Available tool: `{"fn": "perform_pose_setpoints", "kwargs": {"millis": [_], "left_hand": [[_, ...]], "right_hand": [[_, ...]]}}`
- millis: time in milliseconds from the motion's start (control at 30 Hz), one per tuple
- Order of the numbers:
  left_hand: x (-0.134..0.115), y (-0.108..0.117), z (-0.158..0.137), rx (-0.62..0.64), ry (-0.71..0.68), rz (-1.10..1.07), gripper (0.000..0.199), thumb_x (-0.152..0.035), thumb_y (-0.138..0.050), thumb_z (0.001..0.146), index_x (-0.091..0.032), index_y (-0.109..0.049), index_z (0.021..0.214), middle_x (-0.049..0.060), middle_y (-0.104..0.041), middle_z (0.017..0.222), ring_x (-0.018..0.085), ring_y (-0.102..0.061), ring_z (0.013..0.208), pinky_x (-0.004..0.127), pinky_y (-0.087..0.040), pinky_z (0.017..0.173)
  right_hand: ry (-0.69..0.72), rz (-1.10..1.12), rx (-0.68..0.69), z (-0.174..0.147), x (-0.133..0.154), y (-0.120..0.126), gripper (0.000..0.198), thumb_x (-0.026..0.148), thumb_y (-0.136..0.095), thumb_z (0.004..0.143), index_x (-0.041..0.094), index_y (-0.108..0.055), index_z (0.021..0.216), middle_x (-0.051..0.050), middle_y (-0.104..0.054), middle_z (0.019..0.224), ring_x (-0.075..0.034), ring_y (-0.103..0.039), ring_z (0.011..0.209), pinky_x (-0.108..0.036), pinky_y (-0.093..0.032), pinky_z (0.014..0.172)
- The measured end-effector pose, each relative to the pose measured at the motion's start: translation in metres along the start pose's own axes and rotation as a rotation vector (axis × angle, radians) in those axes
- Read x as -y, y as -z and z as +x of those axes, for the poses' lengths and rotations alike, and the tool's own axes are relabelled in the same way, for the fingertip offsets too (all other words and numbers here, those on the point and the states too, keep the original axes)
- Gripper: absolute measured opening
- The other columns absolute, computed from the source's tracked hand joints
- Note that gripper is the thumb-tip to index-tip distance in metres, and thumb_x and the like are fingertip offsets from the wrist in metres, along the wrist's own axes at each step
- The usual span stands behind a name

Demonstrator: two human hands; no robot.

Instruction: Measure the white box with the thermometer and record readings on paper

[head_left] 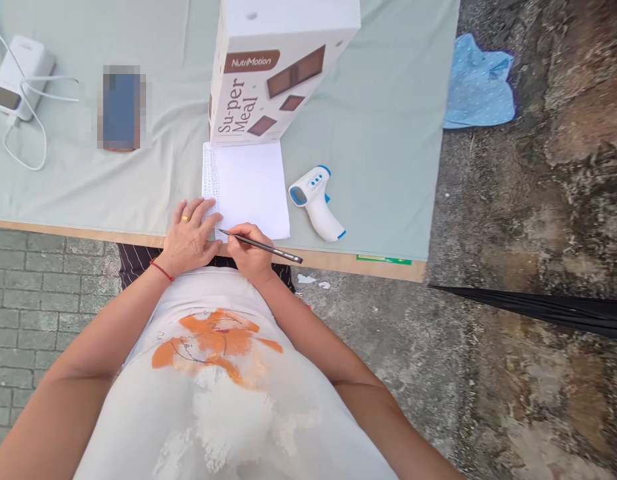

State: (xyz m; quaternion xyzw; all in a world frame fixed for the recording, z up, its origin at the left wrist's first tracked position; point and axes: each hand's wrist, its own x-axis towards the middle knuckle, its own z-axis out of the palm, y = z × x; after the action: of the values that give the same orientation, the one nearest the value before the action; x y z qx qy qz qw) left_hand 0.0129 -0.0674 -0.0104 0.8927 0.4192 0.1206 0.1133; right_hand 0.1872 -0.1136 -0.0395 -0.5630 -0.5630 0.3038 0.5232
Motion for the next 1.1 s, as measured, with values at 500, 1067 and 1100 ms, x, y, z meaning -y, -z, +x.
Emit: {"fn": "perform_pose_setpoints", "kwargs": {"millis": [500, 1067, 1100], "left_hand": [[-0.0036, 0.0025, 0.0012, 0.026, 0.028, -0.038, 0.043, -0.037, -0.059, 0.09, -0.021, -0.059, 0.13, 0.016, -0.052, 0.157, 0.037, -0.042, 0.149, 0.059, -0.022, 0.126], [-0.0036, 0.0028, 0.0015, 0.026, 0.027, -0.037, 0.043, -0.037, -0.06, 0.09, -0.02, -0.059, 0.129, 0.016, -0.052, 0.156, 0.037, -0.043, 0.149, 0.059, -0.023, 0.126], [-0.0037, 0.0031, 0.0014, 0.026, 0.027, -0.035, 0.043, -0.037, -0.06, 0.089, -0.02, -0.059, 0.129, 0.017, -0.052, 0.156, 0.037, -0.043, 0.148, 0.058, -0.024, 0.126]], "right_hand": [[0.03, -0.141, 0.103, -0.0021, -0.0077, -0.0014, 0.005, 0.029, -0.06, 0.084, 0.026, -0.059, 0.079, 0.003, -0.063, 0.066, -0.016, -0.057, 0.058, -0.031, -0.052, 0.063], [0.063, -0.166, 0.088, -0.0013, -0.0067, -0.0017, 0.004, 0.026, -0.058, 0.082, 0.026, -0.059, 0.078, 0.002, -0.065, 0.067, -0.015, -0.057, 0.058, -0.03, -0.051, 0.061], [0.062, -0.154, 0.081, -0.0014, -0.0069, -0.0018, 0.004, 0.026, -0.058, 0.082, 0.026, -0.058, 0.078, 0.003, -0.065, 0.067, -0.015, -0.057, 0.057, -0.03, -0.05, 0.06]]}}
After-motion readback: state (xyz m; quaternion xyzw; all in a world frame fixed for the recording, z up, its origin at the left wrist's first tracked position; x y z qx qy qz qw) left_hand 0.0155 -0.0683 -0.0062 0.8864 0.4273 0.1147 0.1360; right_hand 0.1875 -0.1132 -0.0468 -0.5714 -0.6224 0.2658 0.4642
